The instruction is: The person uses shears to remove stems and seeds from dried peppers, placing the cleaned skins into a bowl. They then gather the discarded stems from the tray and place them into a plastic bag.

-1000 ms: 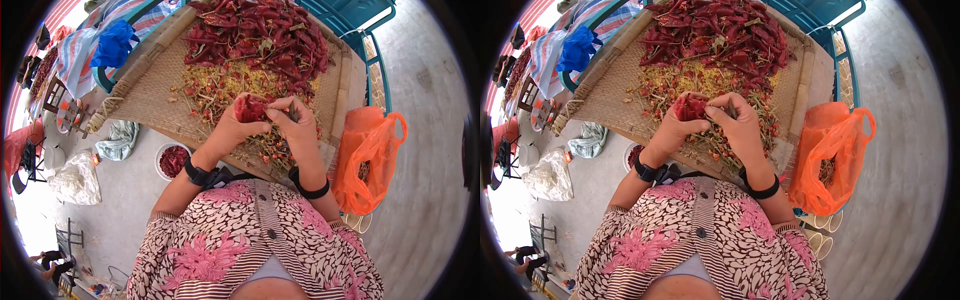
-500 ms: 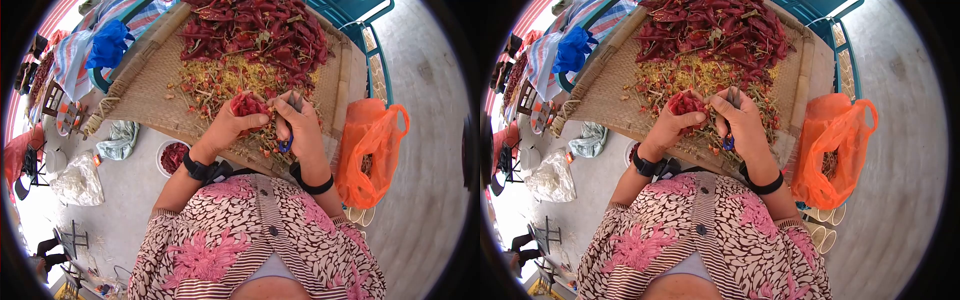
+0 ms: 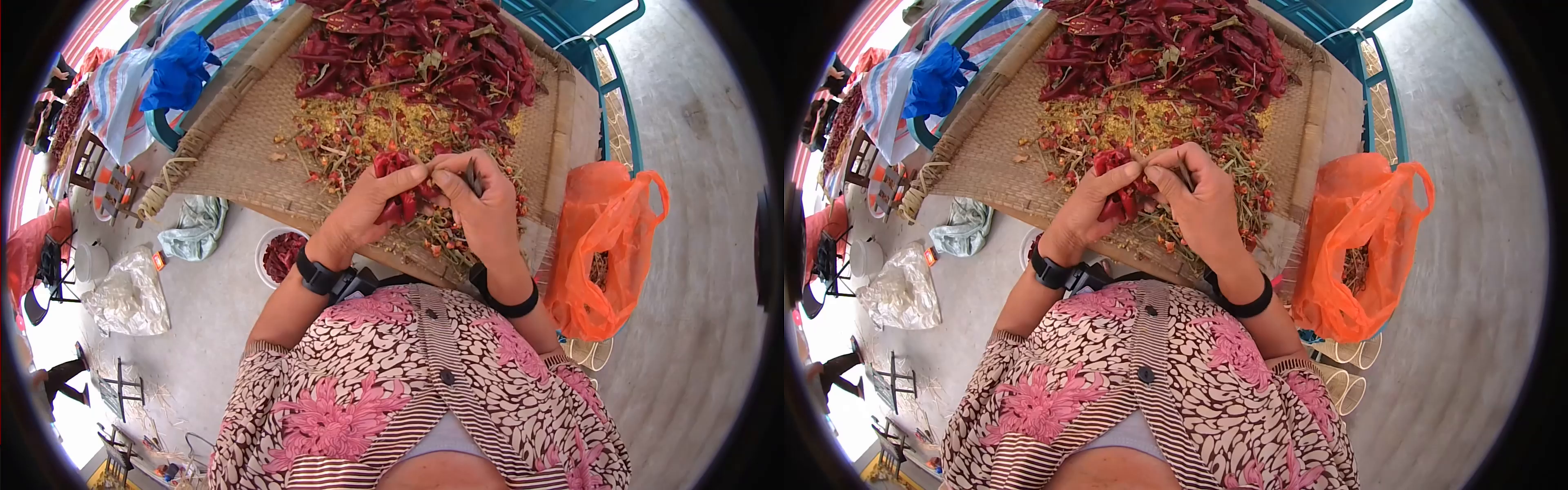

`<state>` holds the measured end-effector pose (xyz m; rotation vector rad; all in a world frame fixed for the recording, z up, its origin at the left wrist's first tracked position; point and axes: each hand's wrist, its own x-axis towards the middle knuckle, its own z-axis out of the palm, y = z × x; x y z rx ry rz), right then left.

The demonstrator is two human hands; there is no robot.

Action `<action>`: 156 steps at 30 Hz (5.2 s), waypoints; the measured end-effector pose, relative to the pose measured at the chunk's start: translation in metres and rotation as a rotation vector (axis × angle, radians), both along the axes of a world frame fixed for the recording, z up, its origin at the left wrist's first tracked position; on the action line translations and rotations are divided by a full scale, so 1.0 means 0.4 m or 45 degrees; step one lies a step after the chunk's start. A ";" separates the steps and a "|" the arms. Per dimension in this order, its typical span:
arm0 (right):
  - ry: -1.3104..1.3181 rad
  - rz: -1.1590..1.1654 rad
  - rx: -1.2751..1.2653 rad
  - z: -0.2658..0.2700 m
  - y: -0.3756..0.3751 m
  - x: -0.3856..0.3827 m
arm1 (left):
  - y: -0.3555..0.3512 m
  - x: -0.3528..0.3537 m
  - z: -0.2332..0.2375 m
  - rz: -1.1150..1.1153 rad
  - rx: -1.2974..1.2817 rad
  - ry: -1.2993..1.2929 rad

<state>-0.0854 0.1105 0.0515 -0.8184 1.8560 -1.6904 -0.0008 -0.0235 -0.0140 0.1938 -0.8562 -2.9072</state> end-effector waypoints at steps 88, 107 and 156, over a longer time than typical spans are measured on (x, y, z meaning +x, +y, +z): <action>-0.051 0.018 0.161 -0.034 -0.009 -0.051 | 0.000 -0.005 0.012 -0.058 -0.826 -0.107; 0.992 -0.402 0.848 -0.030 0.115 -0.240 | -0.013 0.007 -0.038 0.210 0.140 0.015; 0.800 0.066 0.504 -0.007 -0.003 -0.092 | -0.010 -0.009 -0.045 0.532 -0.088 -0.133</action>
